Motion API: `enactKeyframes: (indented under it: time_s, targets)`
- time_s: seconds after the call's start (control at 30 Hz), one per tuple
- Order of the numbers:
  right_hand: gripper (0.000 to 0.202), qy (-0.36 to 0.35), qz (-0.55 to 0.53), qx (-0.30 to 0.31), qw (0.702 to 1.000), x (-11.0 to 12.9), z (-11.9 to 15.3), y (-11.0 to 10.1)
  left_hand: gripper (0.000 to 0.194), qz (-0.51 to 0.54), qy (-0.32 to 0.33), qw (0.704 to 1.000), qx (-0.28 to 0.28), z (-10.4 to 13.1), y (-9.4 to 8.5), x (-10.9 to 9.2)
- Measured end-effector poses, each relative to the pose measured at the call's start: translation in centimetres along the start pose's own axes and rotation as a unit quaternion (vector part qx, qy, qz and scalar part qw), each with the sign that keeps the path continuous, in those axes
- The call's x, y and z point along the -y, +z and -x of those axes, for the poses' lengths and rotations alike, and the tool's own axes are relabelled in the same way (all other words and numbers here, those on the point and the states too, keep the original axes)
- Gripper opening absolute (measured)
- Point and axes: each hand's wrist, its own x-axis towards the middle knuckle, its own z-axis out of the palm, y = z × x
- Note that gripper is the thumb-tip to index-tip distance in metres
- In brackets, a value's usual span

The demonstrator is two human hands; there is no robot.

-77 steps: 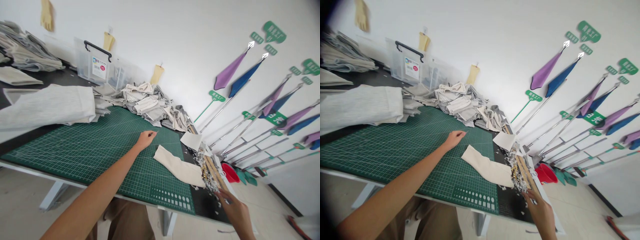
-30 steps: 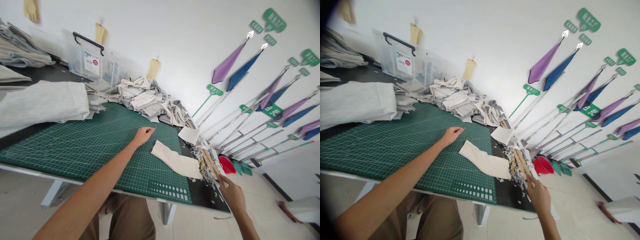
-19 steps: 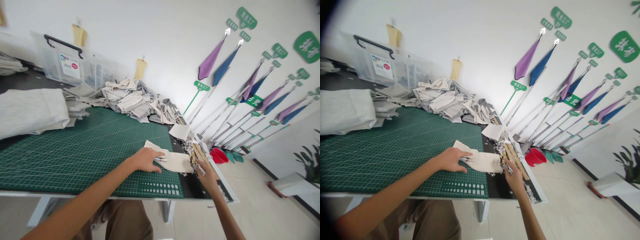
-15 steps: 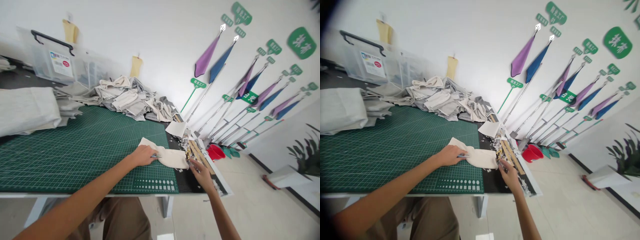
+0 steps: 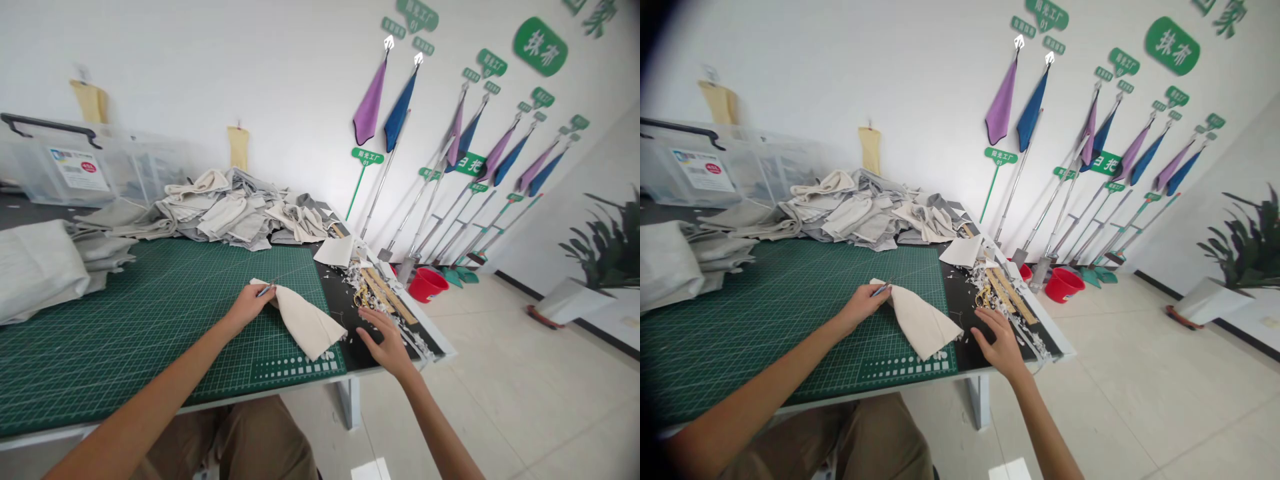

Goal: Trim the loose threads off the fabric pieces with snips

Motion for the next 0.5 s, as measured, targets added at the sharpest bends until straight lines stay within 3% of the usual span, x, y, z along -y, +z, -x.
enactKeyframes:
  time_s: [0.13,0.2,0.27,0.37,0.5]
  targets:
    - [0.073,-0.071,0.018,0.094,0.993,5.2,-0.1,0.4,0.044,0.013,-0.019,0.999,-0.034,-1.2,1.0,-0.9]
    - [0.083,-0.098,0.022,0.108,0.989,7.1,-0.6,1.5,0.045,0.014,-0.017,0.999,-0.045,-2.1,1.6,-2.1]
    - [0.071,-0.109,0.024,0.099,0.989,7.8,-1.3,2.9,0.045,0.014,-0.003,0.999,-0.047,-3.2,2.2,-3.9]
    - [0.03,-0.1,0.022,0.077,0.992,7.0,-2.6,4.8,0.045,0.007,0.029,0.999,-0.044,-4.8,2.9,-6.8]
    - [0.025,-0.071,0.019,0.052,0.996,5.3,-3.8,4.9,0.044,-0.002,0.065,0.997,-0.039,-6.6,3.9,-9.6]
